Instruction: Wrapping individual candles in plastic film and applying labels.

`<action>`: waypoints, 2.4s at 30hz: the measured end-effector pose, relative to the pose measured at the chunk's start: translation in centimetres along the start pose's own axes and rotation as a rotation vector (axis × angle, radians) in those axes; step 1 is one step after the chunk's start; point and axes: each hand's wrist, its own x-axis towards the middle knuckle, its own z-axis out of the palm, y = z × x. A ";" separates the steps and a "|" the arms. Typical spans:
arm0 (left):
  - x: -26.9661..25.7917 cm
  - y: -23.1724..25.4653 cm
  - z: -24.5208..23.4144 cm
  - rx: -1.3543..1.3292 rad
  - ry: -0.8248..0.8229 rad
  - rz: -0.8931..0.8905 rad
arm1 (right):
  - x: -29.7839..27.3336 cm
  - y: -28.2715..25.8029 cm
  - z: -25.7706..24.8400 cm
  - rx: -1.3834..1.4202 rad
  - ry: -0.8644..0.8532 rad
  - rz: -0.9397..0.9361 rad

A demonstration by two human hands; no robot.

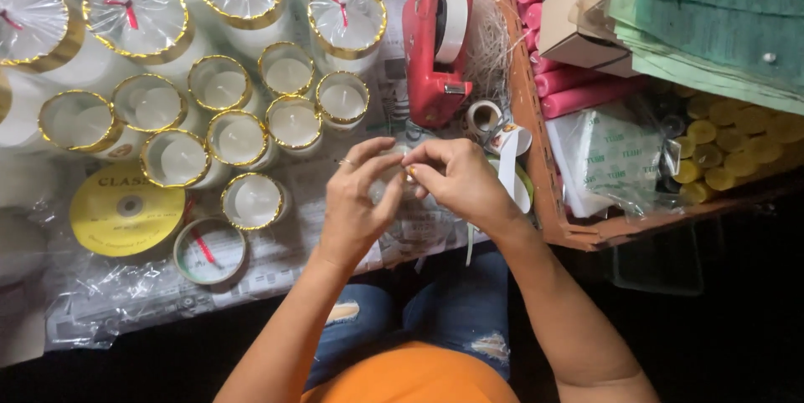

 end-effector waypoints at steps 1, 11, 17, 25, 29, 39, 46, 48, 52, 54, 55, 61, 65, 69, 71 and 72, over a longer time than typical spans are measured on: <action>0.0 -0.6 0.1 -0.014 0.022 -0.025 | 0.1 -0.1 -0.3 0.100 -0.007 -0.077; 0.1 -0.6 -0.3 -0.046 0.041 -0.160 | 11.4 9.2 -5.2 0.100 0.445 -0.010; 0.1 -1.0 -0.3 -0.071 0.061 -0.175 | 6.2 3.3 -3.5 0.209 0.641 -0.034; 0.2 -1.5 -0.4 -0.066 0.056 -0.185 | 5.8 9.8 2.4 0.941 0.232 0.306; 0.3 -1.4 -0.3 -0.086 0.064 -0.195 | 2.1 5.0 1.8 0.848 0.239 -0.041; -0.2 -1.7 -0.3 -0.073 0.062 -0.119 | 0.6 6.3 3.9 0.449 0.132 -0.498; -0.1 -1.5 -0.5 -0.047 0.062 -0.031 | 2.7 6.6 4.2 0.571 0.124 -0.384; -0.3 -1.7 -0.5 -0.051 0.072 -0.025 | 3.0 6.8 4.1 0.553 0.124 -0.378; -0.4 -1.9 -0.3 -0.049 0.098 -0.030 | 3.1 5.7 3.4 0.514 0.116 -0.356; -0.5 -1.8 -0.2 -0.047 0.101 -0.033 | 3.2 5.1 3.1 0.487 0.114 -0.344; -0.6 -1.7 -0.2 -0.047 0.099 -0.031 | 3.3 4.7 3.1 0.353 0.175 -0.349; -0.7 -1.5 -0.2 -0.055 0.104 -0.043 | 6.0 5.9 -1.8 -0.130 0.667 -0.489; -0.7 -1.2 -0.2 -0.053 0.105 -0.038 | 9.9 10.7 -4.7 0.098 0.516 -0.179; -1.0 -1.4 0.0 -0.050 0.113 -0.042 | 12.8 12.1 -4.8 0.045 0.484 -0.120; -1.1 -2.0 0.3 -0.050 0.122 -0.033 | 12.8 11.6 -4.0 0.245 0.580 -0.036; -1.0 -1.9 0.3 -0.050 0.121 -0.032 | 10.5 9.1 -3.6 0.245 0.581 -0.036</action>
